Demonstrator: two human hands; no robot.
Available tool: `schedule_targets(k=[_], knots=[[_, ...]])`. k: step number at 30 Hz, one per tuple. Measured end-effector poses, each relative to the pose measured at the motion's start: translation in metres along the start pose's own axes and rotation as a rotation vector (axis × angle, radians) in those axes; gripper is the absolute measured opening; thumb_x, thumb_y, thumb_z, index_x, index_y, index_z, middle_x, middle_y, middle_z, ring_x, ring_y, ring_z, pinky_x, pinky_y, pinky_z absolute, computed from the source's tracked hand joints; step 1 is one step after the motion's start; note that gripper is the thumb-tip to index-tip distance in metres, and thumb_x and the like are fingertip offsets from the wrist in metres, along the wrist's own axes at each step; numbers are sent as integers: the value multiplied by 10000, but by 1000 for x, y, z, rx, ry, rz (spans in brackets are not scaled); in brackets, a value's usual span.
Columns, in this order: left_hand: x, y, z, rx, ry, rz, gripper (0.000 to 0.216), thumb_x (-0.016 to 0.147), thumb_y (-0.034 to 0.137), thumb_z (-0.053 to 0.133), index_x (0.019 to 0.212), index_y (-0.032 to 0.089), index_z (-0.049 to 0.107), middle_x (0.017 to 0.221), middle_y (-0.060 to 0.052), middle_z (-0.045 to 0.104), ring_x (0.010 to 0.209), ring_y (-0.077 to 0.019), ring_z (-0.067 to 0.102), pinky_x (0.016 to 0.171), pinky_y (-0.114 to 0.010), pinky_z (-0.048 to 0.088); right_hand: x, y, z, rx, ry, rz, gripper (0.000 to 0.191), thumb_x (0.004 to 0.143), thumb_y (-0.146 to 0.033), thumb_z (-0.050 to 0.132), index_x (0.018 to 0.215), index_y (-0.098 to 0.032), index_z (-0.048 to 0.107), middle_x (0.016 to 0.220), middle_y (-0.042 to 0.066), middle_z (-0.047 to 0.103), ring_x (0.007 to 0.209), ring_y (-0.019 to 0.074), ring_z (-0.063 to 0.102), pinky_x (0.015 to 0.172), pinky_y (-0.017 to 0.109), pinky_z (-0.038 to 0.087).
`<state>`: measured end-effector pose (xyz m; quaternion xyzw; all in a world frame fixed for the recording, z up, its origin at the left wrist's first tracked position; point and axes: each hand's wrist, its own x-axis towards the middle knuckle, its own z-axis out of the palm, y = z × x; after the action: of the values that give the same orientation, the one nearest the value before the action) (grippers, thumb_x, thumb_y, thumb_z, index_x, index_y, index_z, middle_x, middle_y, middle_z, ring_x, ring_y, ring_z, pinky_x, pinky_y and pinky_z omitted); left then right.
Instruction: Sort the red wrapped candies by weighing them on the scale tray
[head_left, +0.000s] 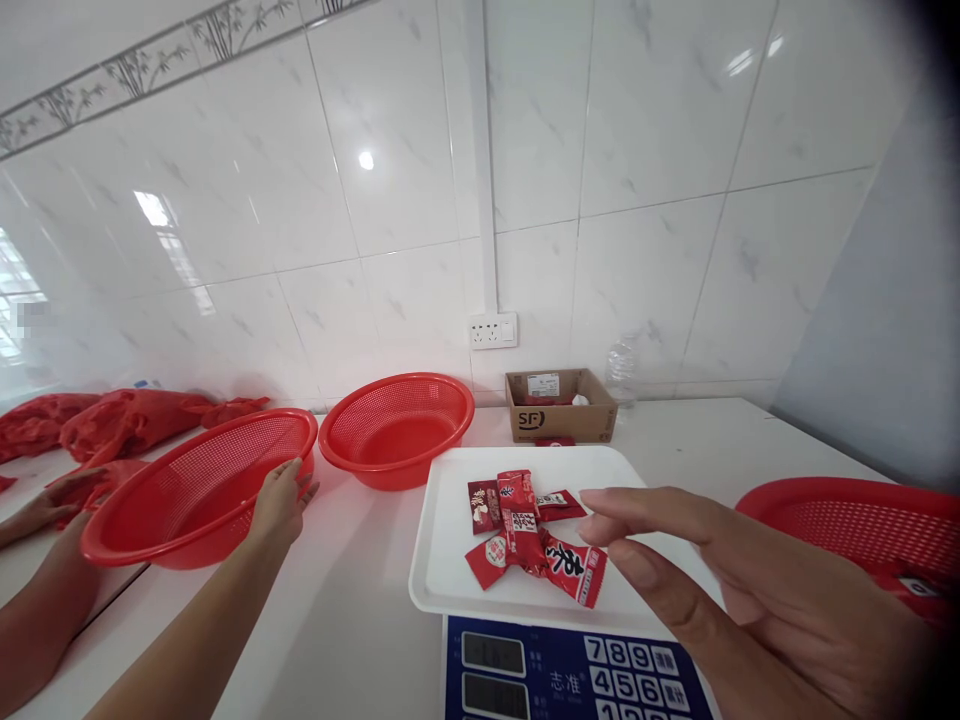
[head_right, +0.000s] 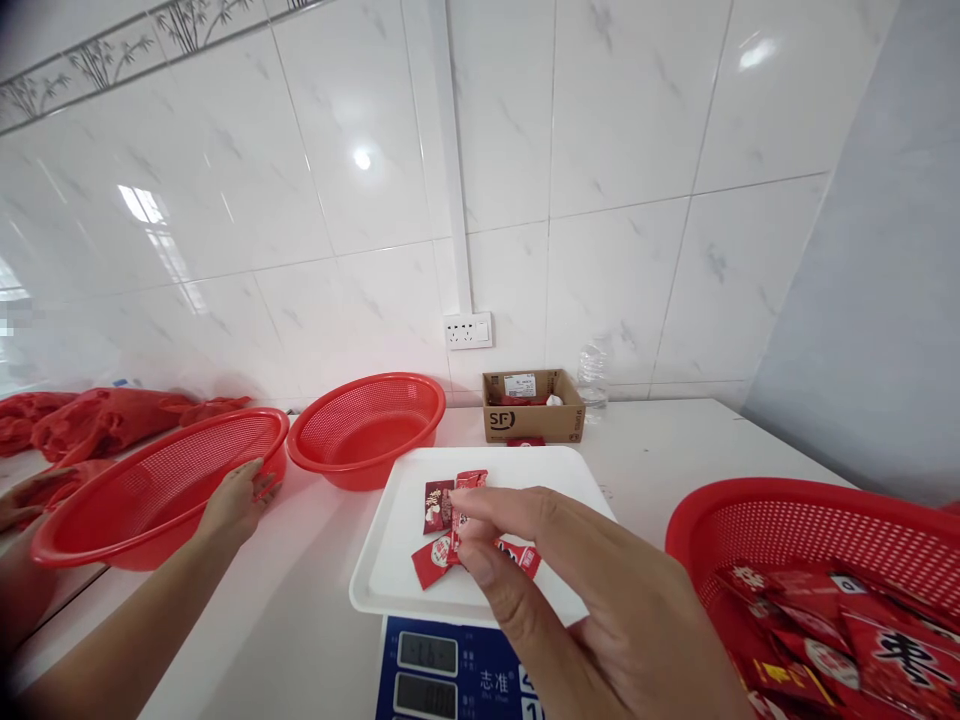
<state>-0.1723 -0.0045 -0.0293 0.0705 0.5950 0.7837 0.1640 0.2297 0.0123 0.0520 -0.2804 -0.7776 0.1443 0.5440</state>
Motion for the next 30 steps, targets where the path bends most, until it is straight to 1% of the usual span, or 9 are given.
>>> schedule_targets(k=[6,12,14,16,19,23,25,27,30], knots=[[-7,-3,0,16,-45,3,117,847,115,514,759,191,501,799,19,512,633,-80,518,631,-239,476,0,2,-1,-23,-12,-10,171,808,-428,561,857,-323,688,829,-34,741,685,170,700,589,227,584],[-35,-13,12,112,-152,-31,80,805,133,548,753,187,517,815,12,517,689,-108,527,644,-255,451,-1,0,0,-55,-5,1,163,811,-429,556,835,-326,680,813,-49,738,695,160,699,575,206,571],[-50,-18,16,235,-172,59,50,786,191,579,777,185,530,825,10,526,714,-118,512,635,-247,424,-2,-1,1,-64,16,19,184,819,-438,541,827,-322,683,799,-44,737,689,160,697,587,213,571],[-67,-22,21,399,-207,218,126,775,289,597,836,192,543,847,4,536,748,-137,503,638,-254,406,-2,-1,1,-80,15,31,187,828,-429,532,845,-322,685,794,-41,737,694,160,695,608,217,572],[-97,-21,29,613,-399,450,223,785,389,562,910,205,547,876,-12,556,777,-168,518,674,-295,421,0,3,-3,-122,-28,53,190,835,-415,529,902,-322,680,802,-35,738,708,164,696,597,217,571],[-138,-14,42,821,-816,640,158,836,340,493,913,224,566,938,-30,604,878,-195,547,790,-344,436,6,14,-6,-170,-214,48,240,851,-413,498,1005,-322,658,914,-23,736,794,173,698,617,234,578],[-156,-11,47,881,-1024,686,164,840,318,511,969,241,577,1021,-36,610,980,-207,533,863,-357,422,8,19,-4,-175,-329,39,282,866,-408,471,1088,-326,625,1007,-17,719,888,178,685,685,259,582],[-170,-11,50,912,-1183,697,237,815,323,570,1040,250,576,1098,-50,596,1043,-221,515,902,-368,413,9,22,0,-185,-425,45,328,878,-405,449,1164,-319,585,1102,-2,687,975,188,659,751,294,577],[-181,-12,54,975,-1307,689,409,745,339,663,1128,248,554,1158,-74,573,1063,-253,507,911,-403,413,8,23,4,-193,-517,45,374,893,-400,416,1231,-302,541,1195,21,639,1049,204,625,813,340,562]])
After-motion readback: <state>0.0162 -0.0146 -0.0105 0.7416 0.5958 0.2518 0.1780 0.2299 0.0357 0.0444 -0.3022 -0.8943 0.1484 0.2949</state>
